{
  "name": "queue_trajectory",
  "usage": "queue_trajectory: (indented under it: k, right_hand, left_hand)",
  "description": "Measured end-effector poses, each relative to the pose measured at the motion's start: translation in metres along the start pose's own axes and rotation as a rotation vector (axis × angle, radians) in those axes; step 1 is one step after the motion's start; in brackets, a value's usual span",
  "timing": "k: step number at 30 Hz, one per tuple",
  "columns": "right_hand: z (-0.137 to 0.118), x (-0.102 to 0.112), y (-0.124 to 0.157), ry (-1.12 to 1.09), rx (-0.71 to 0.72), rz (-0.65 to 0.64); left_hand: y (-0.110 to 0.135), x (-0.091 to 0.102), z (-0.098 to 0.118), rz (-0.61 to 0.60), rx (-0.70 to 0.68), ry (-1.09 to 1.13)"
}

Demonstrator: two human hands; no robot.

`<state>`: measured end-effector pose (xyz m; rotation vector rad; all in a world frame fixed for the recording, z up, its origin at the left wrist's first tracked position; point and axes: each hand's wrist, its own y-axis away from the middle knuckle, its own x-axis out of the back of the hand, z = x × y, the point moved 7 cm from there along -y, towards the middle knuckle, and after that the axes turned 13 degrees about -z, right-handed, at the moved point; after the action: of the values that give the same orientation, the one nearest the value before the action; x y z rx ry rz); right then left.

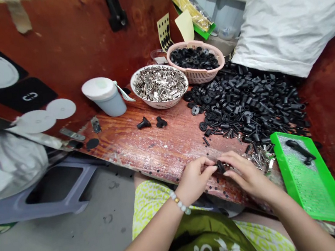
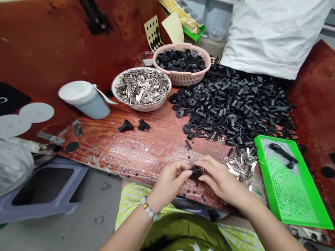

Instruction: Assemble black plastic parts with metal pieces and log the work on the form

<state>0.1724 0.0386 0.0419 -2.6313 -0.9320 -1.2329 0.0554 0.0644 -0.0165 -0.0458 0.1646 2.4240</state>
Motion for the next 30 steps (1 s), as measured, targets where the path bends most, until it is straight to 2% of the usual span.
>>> queue_trajectory:
  k: [4, 7, 9, 11, 16, 21, 27, 30]
  right_hand:
    - [0.010, 0.000, 0.002, -0.069, -0.096, 0.098]
    - [0.024, -0.007, 0.002, -0.328, -0.182, 0.112]
    - [0.030, -0.012, 0.002, -0.513, -0.192, 0.126]
    - [0.031, -0.015, 0.002, -0.609, -0.184, 0.157]
    - [0.024, -0.011, 0.003, -0.501, -0.143, 0.144]
    - [0.023, -0.008, 0.004, -0.356, -0.222, 0.106]
    - [0.019, -0.015, 0.000, -0.527, -0.212, 0.040]
    - [0.019, -0.010, 0.002, -0.308, -0.238, 0.092]
  left_hand:
    - [0.001, -0.002, 0.006, 0.069, 0.001, -0.039]
    - [0.005, -0.004, 0.016, 0.112, -0.033, -0.129]
    - [0.008, -0.004, 0.023, 0.126, -0.075, -0.193]
    - [0.009, -0.004, 0.025, 0.123, -0.111, -0.203]
    - [0.009, 0.001, 0.017, 0.129, -0.127, -0.130]
    - [0.012, 0.003, 0.022, 0.128, -0.151, -0.185]
    - [0.015, 0.003, 0.030, 0.133, -0.208, -0.290]
    - [0.014, 0.004, 0.029, 0.149, -0.226, -0.295]
